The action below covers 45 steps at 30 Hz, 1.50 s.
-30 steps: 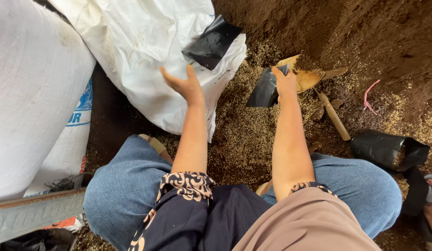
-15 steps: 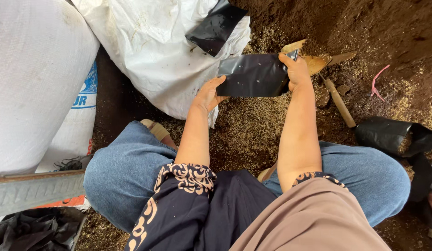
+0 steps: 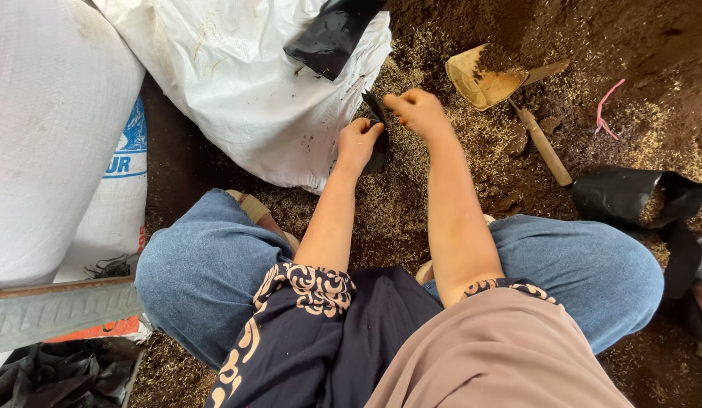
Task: The person scoops loose grains from a large white sack using a small scoop and transfers them into a black plastic bag. They repeat this process multiple times, filling the bag and then tying it closed.
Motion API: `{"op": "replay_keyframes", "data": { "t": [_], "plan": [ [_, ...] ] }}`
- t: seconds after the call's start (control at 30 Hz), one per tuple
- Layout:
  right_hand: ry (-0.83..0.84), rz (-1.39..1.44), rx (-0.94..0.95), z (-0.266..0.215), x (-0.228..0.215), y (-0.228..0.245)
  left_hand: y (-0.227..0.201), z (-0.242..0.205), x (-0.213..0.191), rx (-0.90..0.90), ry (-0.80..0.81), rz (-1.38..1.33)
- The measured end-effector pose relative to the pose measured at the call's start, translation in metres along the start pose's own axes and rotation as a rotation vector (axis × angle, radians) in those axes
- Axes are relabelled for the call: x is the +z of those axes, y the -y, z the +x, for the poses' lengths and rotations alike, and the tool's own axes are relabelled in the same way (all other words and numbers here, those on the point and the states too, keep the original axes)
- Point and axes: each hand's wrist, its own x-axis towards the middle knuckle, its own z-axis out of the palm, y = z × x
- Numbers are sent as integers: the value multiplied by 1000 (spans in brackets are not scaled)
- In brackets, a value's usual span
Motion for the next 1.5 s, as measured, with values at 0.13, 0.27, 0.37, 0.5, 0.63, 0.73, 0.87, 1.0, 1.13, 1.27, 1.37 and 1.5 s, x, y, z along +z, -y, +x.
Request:
{"op": "replay_keyframes", "data": {
  "t": [0.13,0.27,0.37,0.5,0.63,0.73,0.87,1.0,1.13,1.27,1.37,1.5],
  "plan": [
    [55,7,65,-3,17,-1,-8,-3,12,73,-23,42],
    [84,274,112,6,22,-22,6,2,16,101,30,-41],
    [104,336,87,13,16,-34,16,13,18,-14,130,-531],
    [140,399,58,12,11,-37,24,21,16,-183,154,-622],
    [179,492,32,9,12,-29,30,31,13,-268,158,-886],
    [50,447,100,9,2,-29,42,41,9,-294,14,-970],
    [-251,-40,158,12,-26,-41,60,51,-10,-184,-210,-889],
    [-382,-209,151,11,-40,-60,55,48,-14,-158,-304,-813],
    [-348,-298,172,7,-47,-62,38,37,-7,-48,-160,-594],
    [-218,-307,-416,3,-47,-42,31,32,-1,97,-90,-409],
    [-21,-364,-287,-1,-29,-31,27,30,0,141,-61,-495],
    [-157,-313,-146,-7,12,-36,10,22,3,116,-190,-385]
  ]
}}
